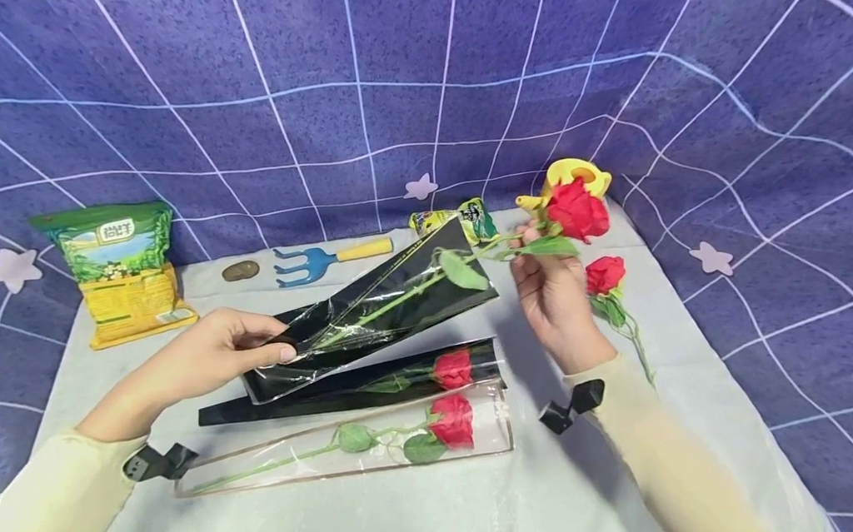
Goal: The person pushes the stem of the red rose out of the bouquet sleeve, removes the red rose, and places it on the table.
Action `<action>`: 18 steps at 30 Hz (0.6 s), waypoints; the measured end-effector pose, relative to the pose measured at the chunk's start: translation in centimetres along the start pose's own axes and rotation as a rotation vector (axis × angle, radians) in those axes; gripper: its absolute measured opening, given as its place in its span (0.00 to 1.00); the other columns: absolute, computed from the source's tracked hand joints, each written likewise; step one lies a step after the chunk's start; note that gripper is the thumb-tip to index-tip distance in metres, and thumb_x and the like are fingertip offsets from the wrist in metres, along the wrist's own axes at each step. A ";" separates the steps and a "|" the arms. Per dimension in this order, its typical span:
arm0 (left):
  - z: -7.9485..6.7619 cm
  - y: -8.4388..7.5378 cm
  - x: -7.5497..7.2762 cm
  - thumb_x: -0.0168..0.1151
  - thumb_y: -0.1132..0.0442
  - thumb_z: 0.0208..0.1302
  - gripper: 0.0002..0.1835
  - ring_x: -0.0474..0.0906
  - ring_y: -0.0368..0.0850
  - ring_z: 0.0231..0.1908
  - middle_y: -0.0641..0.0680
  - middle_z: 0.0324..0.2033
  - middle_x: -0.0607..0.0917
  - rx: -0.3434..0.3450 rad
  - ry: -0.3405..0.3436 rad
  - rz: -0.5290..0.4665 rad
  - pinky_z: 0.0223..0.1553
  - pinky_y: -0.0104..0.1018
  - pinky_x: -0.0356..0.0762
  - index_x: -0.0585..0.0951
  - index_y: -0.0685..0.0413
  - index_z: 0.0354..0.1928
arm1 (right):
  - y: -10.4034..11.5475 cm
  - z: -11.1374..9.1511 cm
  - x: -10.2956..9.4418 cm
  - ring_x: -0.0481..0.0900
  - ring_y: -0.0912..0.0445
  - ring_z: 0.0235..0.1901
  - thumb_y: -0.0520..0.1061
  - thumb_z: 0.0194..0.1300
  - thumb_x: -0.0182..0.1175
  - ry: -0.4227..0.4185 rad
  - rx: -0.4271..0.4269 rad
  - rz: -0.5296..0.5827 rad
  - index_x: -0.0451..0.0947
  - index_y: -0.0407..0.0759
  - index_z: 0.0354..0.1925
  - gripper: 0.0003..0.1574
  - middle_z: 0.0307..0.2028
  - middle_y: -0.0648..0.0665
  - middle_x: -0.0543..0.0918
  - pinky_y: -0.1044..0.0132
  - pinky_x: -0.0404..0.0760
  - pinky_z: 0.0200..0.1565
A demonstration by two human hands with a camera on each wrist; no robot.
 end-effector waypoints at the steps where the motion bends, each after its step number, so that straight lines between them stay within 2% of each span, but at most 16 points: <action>1: -0.1 0.0 -0.1 0.62 0.51 0.62 0.06 0.68 0.39 0.21 0.44 0.23 0.80 0.007 0.001 0.005 0.26 0.34 0.70 0.84 0.41 0.37 | 0.8 0.2 0.0 0.77 0.48 0.34 0.23 0.61 0.53 -0.001 -0.006 0.005 0.72 0.29 0.44 0.12 0.37 0.36 0.78 0.64 0.77 0.35; 6: -0.8 0.1 -0.4 0.61 0.51 0.63 0.06 0.68 0.38 0.20 0.44 0.23 0.80 0.033 0.015 0.025 0.24 0.34 0.69 0.83 0.39 0.38 | 5.9 1.0 -0.4 0.80 0.47 0.33 0.25 0.64 0.51 0.001 -0.055 -0.017 0.73 0.27 0.44 0.10 0.36 0.34 0.80 0.61 0.79 0.36; 13: -1.7 0.5 -1.0 0.61 0.50 0.63 0.08 0.73 0.39 0.25 0.42 0.31 0.83 -0.002 0.020 0.059 0.28 0.36 0.72 0.83 0.38 0.42 | 14.5 1.3 -0.3 0.75 0.49 0.24 0.22 0.65 0.45 0.058 -0.146 -0.060 0.70 0.23 0.42 0.09 0.33 0.29 0.78 0.66 0.72 0.22; 18: -1.9 0.8 -1.1 0.61 0.49 0.62 0.10 0.72 0.40 0.24 0.42 0.32 0.83 -0.022 0.016 0.078 0.26 0.35 0.71 0.83 0.39 0.44 | 20.2 1.2 -0.4 0.73 0.49 0.20 0.20 0.64 0.43 0.046 -0.223 -0.078 0.69 0.20 0.41 0.09 0.30 0.27 0.77 0.66 0.70 0.19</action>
Point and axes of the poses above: each hand's wrist, its own z-axis towards the middle knuckle, its own x-axis out of the palm, y = z × x, the point moved 9 cm from there along z, towards the middle knuckle
